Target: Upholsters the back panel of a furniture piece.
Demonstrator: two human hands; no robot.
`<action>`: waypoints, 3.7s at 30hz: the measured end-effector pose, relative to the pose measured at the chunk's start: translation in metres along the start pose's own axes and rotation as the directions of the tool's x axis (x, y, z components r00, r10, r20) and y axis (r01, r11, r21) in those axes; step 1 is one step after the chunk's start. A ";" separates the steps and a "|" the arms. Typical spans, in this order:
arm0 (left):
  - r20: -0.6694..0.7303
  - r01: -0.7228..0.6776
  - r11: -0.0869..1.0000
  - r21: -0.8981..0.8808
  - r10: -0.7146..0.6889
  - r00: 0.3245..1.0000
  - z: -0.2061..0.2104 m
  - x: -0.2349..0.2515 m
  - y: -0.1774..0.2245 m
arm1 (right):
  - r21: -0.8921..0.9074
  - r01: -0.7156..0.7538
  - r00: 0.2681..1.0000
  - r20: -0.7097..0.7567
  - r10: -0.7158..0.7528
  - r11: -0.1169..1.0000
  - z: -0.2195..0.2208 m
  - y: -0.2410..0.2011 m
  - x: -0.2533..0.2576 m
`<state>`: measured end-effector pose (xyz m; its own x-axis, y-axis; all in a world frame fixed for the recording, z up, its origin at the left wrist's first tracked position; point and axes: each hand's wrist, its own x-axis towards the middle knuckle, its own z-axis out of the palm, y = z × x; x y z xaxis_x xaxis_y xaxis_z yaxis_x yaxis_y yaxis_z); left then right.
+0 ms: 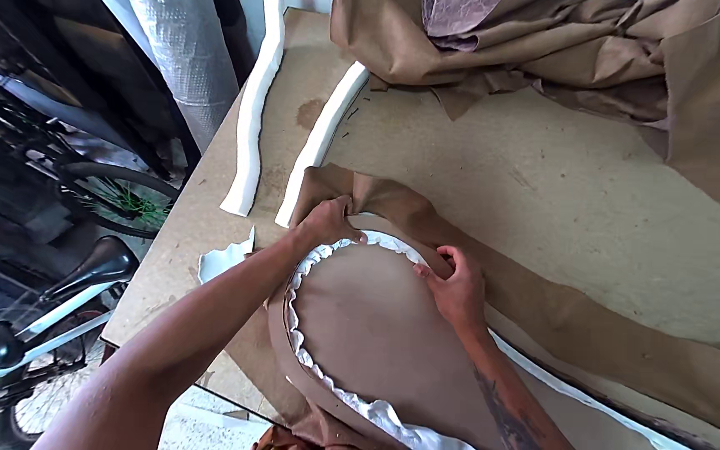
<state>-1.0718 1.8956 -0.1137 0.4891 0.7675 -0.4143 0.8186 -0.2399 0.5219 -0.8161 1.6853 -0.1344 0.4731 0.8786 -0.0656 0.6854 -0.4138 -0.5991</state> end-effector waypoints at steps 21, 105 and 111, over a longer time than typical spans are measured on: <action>-0.258 -0.192 0.978 0.079 0.206 0.944 0.030 -0.001 -0.022 | -0.119 0.176 0.977 -0.098 -0.188 0.977 0.010 0.032 0.007; -0.059 -0.627 0.649 0.432 0.714 0.698 0.147 -0.002 0.106 | -0.157 -0.197 0.904 -0.410 0.118 0.968 -0.254 0.339 -0.157; -0.061 -0.606 0.652 0.455 0.702 0.709 0.143 -0.005 0.113 | -0.258 -0.012 0.981 -0.192 -0.040 0.966 -0.241 0.371 -0.142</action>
<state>-0.9388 1.7795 -0.1597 0.9034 0.4122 0.1179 0.3743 -0.8924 0.2519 -0.4953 1.3493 -0.1549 0.5430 0.8322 0.1126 0.7997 -0.4715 -0.3717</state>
